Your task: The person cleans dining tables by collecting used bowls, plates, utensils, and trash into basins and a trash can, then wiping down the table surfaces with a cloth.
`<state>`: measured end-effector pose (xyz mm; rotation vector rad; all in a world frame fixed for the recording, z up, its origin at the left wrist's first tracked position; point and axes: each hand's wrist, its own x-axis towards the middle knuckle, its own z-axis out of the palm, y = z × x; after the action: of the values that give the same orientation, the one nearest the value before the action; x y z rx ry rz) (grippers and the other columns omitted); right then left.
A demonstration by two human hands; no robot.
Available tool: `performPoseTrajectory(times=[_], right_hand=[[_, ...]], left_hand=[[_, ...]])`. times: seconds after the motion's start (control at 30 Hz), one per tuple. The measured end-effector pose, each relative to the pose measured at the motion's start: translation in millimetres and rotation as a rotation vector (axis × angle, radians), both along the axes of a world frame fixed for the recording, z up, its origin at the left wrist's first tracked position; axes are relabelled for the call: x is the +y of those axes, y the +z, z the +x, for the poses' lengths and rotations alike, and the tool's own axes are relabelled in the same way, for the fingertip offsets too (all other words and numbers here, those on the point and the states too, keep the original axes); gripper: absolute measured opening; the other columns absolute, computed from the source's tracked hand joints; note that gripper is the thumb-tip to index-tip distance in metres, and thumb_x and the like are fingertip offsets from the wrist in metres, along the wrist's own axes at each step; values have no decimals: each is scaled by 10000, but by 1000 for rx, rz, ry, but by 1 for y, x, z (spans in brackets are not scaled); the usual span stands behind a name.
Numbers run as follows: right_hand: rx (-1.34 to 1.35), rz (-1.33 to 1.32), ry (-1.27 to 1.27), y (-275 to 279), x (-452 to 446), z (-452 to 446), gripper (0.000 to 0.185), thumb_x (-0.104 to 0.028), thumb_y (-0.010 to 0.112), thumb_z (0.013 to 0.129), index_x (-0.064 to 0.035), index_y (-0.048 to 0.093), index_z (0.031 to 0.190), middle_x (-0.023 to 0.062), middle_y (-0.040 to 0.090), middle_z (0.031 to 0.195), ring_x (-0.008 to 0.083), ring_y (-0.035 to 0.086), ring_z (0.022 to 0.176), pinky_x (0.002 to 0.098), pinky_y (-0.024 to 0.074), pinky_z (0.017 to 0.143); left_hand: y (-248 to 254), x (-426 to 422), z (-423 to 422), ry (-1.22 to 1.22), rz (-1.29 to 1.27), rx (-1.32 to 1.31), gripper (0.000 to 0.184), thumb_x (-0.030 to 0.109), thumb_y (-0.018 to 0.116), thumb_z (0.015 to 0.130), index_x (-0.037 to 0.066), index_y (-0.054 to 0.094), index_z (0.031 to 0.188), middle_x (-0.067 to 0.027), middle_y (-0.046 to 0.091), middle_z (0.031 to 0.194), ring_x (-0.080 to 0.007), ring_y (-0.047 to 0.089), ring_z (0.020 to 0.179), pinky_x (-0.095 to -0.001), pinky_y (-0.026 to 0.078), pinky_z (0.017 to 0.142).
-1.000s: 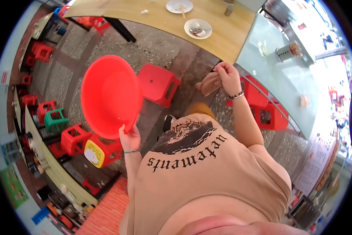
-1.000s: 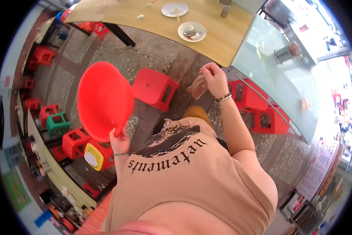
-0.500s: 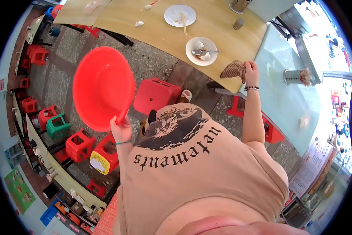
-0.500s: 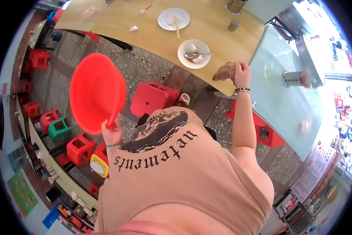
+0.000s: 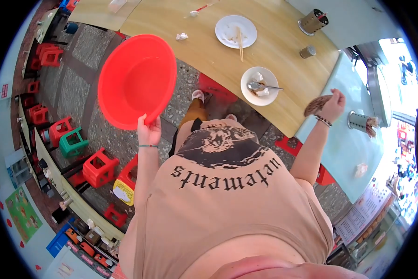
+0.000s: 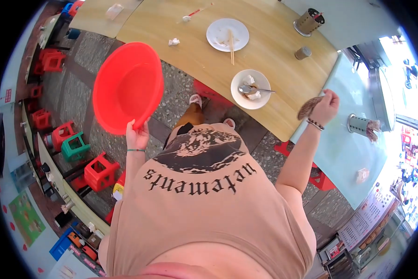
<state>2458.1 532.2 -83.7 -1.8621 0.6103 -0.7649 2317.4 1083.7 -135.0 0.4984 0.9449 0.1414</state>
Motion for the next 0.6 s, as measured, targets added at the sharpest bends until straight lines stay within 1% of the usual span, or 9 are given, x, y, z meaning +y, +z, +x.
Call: performPoseTrajectory(times=[0.03, 0.07, 0.13, 0.27, 0.33, 0.4, 0.47, 0.53, 0.6], right_hand=[[-97, 17, -16, 21, 13, 10, 131, -117, 518, 869, -16, 577, 813, 47, 616, 781, 103, 546, 713, 211, 433, 629], [-96, 10, -25, 36, 25, 20, 131, -117, 518, 869, -16, 577, 813, 47, 616, 781, 103, 546, 713, 211, 433, 629], [-283, 318, 28, 55, 50, 37, 131, -104, 508, 873, -13, 574, 805, 57, 609, 793, 120, 562, 732, 224, 451, 637], [-280, 415, 110, 83, 133, 77, 125, -102, 507, 872, -11, 575, 820, 66, 601, 811, 131, 572, 751, 242, 466, 655], [-216, 419, 270, 82, 174, 119, 119, -97, 511, 865, 0, 574, 842, 73, 598, 824, 133, 568, 758, 244, 463, 659], [-150, 444, 278, 71, 207, 173, 126, -101, 514, 863, 8, 576, 865, 64, 597, 817, 132, 562, 750, 244, 460, 665], [-158, 567, 249, 56, 233, 231, 125, -76, 499, 863, 15, 582, 880, 79, 597, 864, 154, 560, 806, 261, 453, 729], [-246, 624, 281, 32, 247, 286, 129, -80, 507, 861, 18, 584, 889, 74, 597, 865, 154, 558, 816, 260, 447, 739], [-265, 486, 349, 3, 244, 333, 134, -108, 523, 859, 5, 590, 887, 68, 605, 865, 152, 559, 833, 277, 446, 741]], left_hand=[[-6, 9, 25, -18, -33, 8, 210, 126, 500, 823, -8, 534, 981, -111, 627, 924, -202, 623, 806, -328, 552, 729], [-15, 20, 51, -27, -40, 9, 210, 126, 500, 823, -8, 534, 981, -111, 627, 924, -202, 623, 806, -328, 552, 729], [-41, 47, 104, -72, -50, -54, 213, 123, 495, 821, -12, 533, 981, -112, 627, 925, -206, 622, 814, -328, 554, 731], [-94, 100, 225, -181, -37, -63, 202, 117, 492, 816, -16, 532, 962, -115, 627, 910, -214, 625, 804, -333, 558, 723], [-112, 125, 284, -220, -54, -25, 187, 115, 489, 812, -12, 529, 943, -117, 627, 891, -223, 628, 787, -340, 561, 711], [-126, 145, 335, -267, -63, 22, 181, 124, 493, 810, -5, 526, 932, -118, 627, 877, -226, 630, 773, -349, 562, 705], [-136, 158, 371, -314, -55, 3, 182, 119, 488, 809, 0, 525, 941, -117, 627, 885, -229, 630, 774, -350, 562, 703], [-149, 164, 393, -350, -35, 30, 224, 183, 512, 839, 1, 523, 967, -115, 627, 891, -226, 630, 779, -348, 561, 700], [-157, 164, 404, -334, 88, 3, 351, 312, 523, 873, -9, 515, 1013, -121, 613, 927, -228, 610, 847, -355, 542, 753]])
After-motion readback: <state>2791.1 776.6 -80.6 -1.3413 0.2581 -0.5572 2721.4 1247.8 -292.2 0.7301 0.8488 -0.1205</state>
